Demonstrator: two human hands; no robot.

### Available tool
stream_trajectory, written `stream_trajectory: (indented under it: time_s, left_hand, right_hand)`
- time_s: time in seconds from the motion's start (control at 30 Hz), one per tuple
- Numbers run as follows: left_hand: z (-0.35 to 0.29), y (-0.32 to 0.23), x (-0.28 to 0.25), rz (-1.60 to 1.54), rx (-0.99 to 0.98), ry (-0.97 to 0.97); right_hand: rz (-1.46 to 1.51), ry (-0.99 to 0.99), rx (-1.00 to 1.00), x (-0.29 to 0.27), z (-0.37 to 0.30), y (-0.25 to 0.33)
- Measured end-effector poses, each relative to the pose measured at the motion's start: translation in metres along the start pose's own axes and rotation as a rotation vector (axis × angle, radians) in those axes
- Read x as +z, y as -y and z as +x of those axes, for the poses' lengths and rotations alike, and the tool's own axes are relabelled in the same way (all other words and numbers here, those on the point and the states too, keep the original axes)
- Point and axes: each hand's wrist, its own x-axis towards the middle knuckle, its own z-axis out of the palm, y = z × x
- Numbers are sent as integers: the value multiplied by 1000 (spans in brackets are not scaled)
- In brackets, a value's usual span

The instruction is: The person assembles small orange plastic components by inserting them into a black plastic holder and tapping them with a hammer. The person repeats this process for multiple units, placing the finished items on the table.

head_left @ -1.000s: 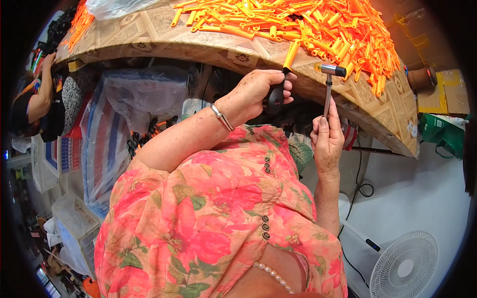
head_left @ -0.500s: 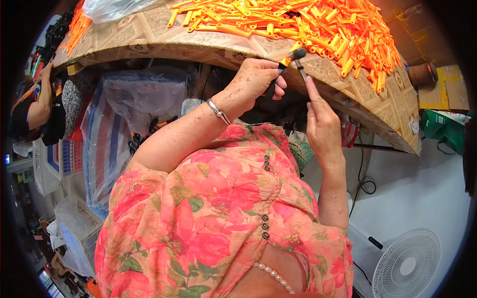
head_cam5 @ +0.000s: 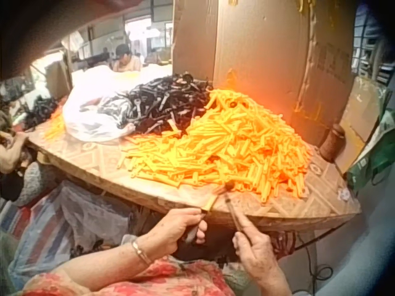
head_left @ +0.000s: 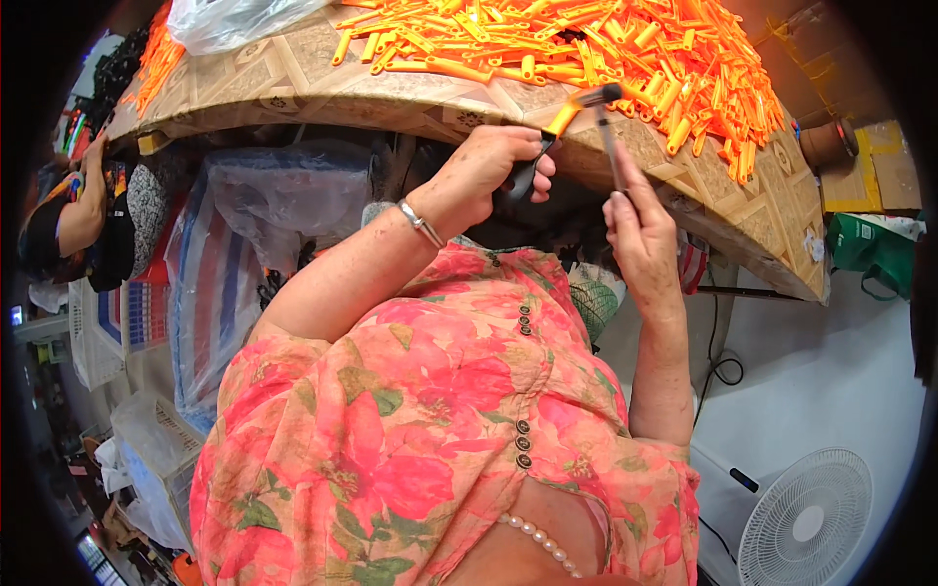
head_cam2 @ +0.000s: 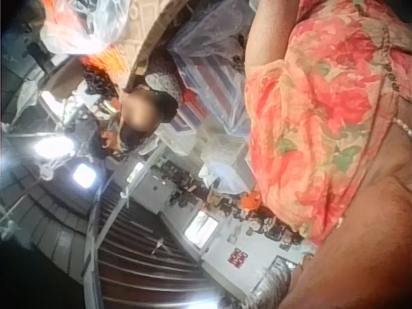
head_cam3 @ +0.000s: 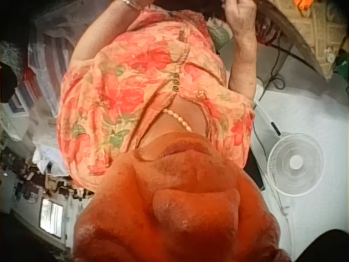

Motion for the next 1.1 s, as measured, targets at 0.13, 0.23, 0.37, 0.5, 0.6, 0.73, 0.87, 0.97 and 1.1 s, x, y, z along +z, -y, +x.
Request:
stream_trajectory:
  time_s: [0.13, 0.23, 0.37, 0.5, 0.6, 0.73, 0.87, 0.97, 1.1]
  left_hand:
    - [-11, 4, -21, -316, -120, 123]
    - [-16, 4, -47, -566, -150, 373]
    - [-32, -1, -63, -553, -74, 401]
    - [-44, -2, -79, -510, 28, 379]
    - [-60, 6, -120, -706, 148, 247]
    - [-95, 25, -217, -878, 418, -118]
    - [-163, 64, -340, -737, 562, -826]
    - [-200, 83, -391, -771, 591, -1223]
    - [-186, 64, -360, -460, 377, -1365]
  right_hand:
    - [332, -346, -48, -18, -5, -5]
    - [364, -594, -26, -56, -4, -16]
    - [23, -811, -7, -133, 11, -54]
    - [-224, -834, 75, -223, 27, -114]
    - [-333, -811, 193, -230, 44, -118]
    - [-316, -760, 109, -245, 49, -151]
    - [-572, -832, 36, -233, 51, -163]
    - [-648, -877, -9, -228, 51, -164]
    - [-757, -885, -32, -229, 50, -170]
